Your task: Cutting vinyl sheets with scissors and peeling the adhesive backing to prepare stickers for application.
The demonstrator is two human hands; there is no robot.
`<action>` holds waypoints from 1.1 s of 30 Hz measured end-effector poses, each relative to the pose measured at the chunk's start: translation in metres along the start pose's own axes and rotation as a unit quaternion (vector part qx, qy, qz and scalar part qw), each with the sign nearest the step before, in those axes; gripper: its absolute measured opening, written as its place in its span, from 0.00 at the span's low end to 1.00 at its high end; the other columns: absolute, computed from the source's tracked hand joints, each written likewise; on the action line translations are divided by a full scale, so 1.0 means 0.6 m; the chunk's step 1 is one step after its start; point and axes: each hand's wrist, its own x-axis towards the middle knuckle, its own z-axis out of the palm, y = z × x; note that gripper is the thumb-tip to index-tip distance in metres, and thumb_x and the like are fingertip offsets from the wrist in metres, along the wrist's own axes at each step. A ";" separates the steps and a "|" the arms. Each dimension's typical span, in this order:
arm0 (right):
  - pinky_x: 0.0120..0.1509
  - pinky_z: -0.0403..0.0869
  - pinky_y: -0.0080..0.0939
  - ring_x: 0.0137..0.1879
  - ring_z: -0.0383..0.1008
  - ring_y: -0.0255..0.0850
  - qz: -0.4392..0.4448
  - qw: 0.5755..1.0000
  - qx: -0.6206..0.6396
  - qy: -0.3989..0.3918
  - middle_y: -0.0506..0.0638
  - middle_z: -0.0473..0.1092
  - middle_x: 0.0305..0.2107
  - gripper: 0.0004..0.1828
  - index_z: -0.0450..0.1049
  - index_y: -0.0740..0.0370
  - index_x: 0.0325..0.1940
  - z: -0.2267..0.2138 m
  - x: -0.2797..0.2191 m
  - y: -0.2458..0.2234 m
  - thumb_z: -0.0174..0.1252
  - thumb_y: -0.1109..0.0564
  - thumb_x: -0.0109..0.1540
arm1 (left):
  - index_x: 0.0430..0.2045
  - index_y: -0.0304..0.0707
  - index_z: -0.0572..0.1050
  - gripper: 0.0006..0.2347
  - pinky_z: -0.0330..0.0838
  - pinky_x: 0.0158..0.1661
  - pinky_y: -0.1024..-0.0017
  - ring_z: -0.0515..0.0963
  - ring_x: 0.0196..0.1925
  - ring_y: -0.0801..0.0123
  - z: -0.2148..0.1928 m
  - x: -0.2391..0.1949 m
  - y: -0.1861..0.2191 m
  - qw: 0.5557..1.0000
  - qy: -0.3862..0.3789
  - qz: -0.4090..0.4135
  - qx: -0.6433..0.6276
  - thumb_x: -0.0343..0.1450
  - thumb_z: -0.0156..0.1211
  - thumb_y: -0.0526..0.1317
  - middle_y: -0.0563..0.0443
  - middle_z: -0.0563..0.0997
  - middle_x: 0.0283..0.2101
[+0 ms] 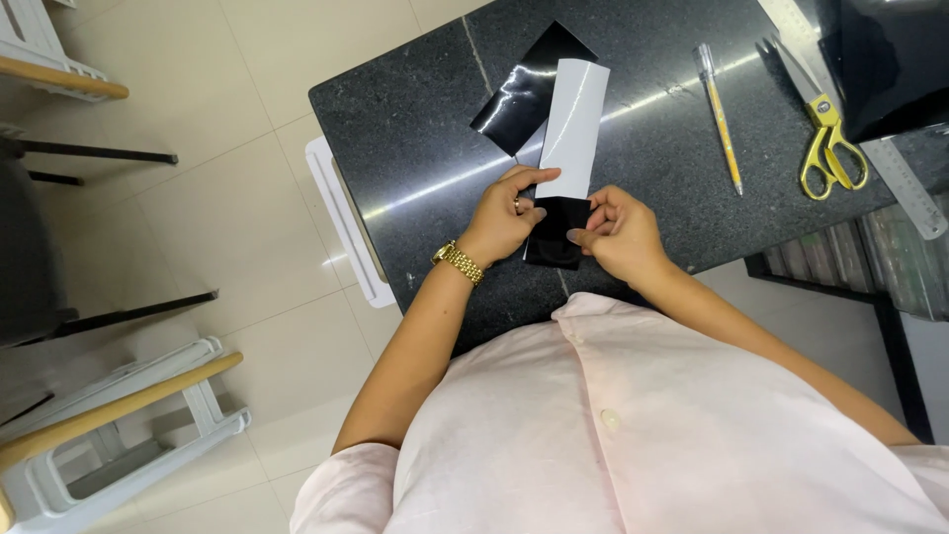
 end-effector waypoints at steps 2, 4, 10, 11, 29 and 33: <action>0.31 0.76 0.35 0.26 0.76 0.40 -0.005 1.000 -0.030 -0.002 0.55 0.70 0.24 0.17 0.72 0.71 0.47 0.000 -0.006 -0.015 0.65 0.70 0.55 | 0.54 0.44 0.78 0.23 0.80 0.42 0.74 0.80 0.36 0.77 0.000 0.000 0.000 1.000 0.004 -0.007 -0.011 0.65 0.60 0.23 0.54 0.77 0.50; 0.31 0.75 0.35 0.26 0.76 0.39 -0.008 0.999 -0.036 0.000 0.55 0.70 0.24 0.16 0.71 0.71 0.46 0.001 -0.011 -0.023 0.65 0.70 0.55 | 0.54 0.42 0.78 0.22 0.80 0.41 0.75 0.79 0.35 0.77 0.002 -0.003 0.004 1.000 0.005 -0.006 -0.017 0.65 0.61 0.23 0.53 0.77 0.50; 0.33 0.75 0.37 0.26 0.77 0.40 -0.011 0.998 -0.064 0.001 0.56 0.72 0.24 0.18 0.70 0.71 0.46 0.005 -0.010 -0.035 0.66 0.68 0.54 | 0.53 0.40 0.78 0.23 0.80 0.40 0.74 0.81 0.35 0.75 0.002 -0.002 0.004 1.000 0.015 -0.005 -0.013 0.63 0.65 0.23 0.50 0.77 0.50; 0.33 0.75 0.37 0.26 0.78 0.41 -0.008 0.997 -0.076 0.001 0.56 0.72 0.24 0.19 0.70 0.71 0.47 0.004 -0.013 -0.043 0.66 0.68 0.54 | 0.52 0.39 0.78 0.23 0.80 0.40 0.75 0.82 0.35 0.75 0.005 0.001 0.005 1.000 0.016 -0.005 -0.009 0.63 0.65 0.23 0.49 0.77 0.50; 0.52 0.75 0.46 0.46 0.78 0.47 -0.014 0.829 -0.534 0.168 0.51 0.78 0.39 0.17 0.81 0.63 0.49 -0.466 0.042 0.078 0.65 0.55 0.57 | 0.50 0.45 0.79 0.23 0.58 0.29 0.92 0.55 0.26 0.81 -0.010 -0.019 0.090 0.999 -0.041 -0.002 -0.023 0.63 0.63 0.22 0.59 0.71 0.51; 0.51 0.76 0.52 0.47 0.79 0.55 0.058 0.821 -0.553 0.130 0.49 0.80 0.39 0.25 0.80 0.58 0.59 -0.461 0.039 0.067 0.58 0.55 0.57 | 0.51 0.46 0.79 0.23 0.58 0.28 0.93 0.56 0.27 0.82 -0.023 -0.030 0.136 0.998 -0.052 0.002 -0.025 0.64 0.63 0.20 0.58 0.71 0.53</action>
